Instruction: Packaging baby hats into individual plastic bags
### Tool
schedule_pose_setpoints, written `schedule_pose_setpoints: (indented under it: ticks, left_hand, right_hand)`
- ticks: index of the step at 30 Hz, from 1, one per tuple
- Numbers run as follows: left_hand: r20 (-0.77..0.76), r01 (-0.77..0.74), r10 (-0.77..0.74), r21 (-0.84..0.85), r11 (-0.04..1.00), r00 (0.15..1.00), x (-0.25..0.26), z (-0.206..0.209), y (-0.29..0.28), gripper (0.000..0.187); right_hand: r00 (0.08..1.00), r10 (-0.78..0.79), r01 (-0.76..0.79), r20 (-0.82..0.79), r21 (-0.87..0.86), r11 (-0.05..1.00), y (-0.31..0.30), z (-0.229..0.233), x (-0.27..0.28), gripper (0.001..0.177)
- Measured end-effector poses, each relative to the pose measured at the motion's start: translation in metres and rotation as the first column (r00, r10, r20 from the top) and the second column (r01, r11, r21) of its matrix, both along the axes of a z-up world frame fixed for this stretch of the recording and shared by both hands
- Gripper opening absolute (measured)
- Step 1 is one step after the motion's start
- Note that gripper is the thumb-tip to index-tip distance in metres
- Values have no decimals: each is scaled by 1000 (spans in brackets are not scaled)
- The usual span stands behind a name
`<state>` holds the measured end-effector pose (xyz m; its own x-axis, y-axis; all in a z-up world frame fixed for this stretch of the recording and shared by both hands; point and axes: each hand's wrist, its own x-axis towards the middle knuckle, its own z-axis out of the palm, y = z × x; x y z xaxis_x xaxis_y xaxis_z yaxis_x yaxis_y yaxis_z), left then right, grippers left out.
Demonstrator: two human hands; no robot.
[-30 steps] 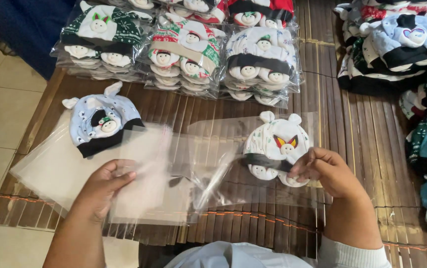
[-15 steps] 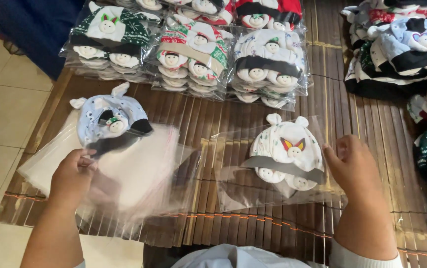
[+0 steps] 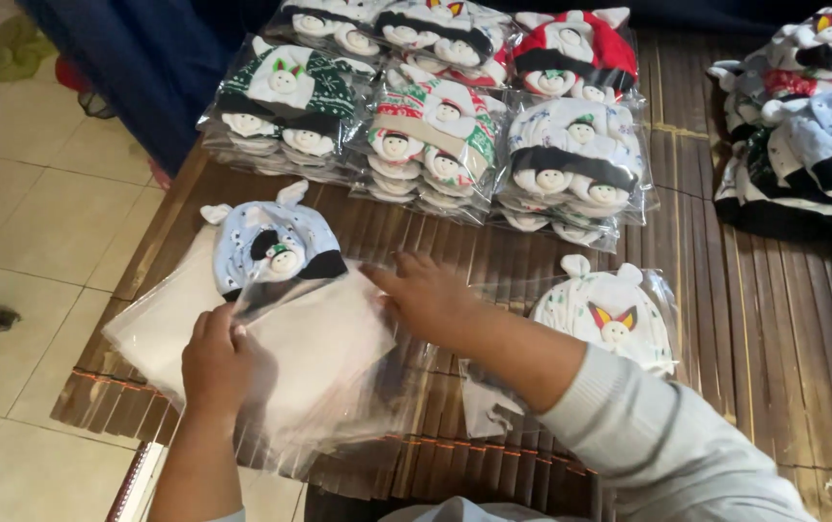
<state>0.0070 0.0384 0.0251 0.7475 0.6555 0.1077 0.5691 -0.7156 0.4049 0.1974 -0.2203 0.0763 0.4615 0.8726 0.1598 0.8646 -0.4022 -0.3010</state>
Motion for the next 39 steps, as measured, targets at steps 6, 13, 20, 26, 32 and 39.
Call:
schedule_pose_setpoints:
  ticks: [6,13,20,26,32,39]
  left_hand:
    - [290,-55,-92,460,886,953,1,-57,7,32]
    - [331,-62,39,59,996,943,4,1,-25,33]
    - [338,24,-103,229,973,936,6,-14,-13,16]
    - [171,-53,53,-8,999,984,9,3,-22,32]
    - [-62,150,-139,232,961,988,7,3,-7,23]
    - [-126,96,-77,151,984,989,12,7,46,16]
  right_hand:
    - [995,-12,23,96,-122,992,85,-16,18,53]
    - [996,27,-20,-80,87,996,128,-52,52,28]
    - [573,105,397,-813,387,833,178,-32,64,24]
    - [-137,540,710,-830,298,639,190,18,58,22]
    - [-196,685,755,-702,338,562,183,10,49,8]
    - [348,179,416,-920,323,850,126,-74,18,31]
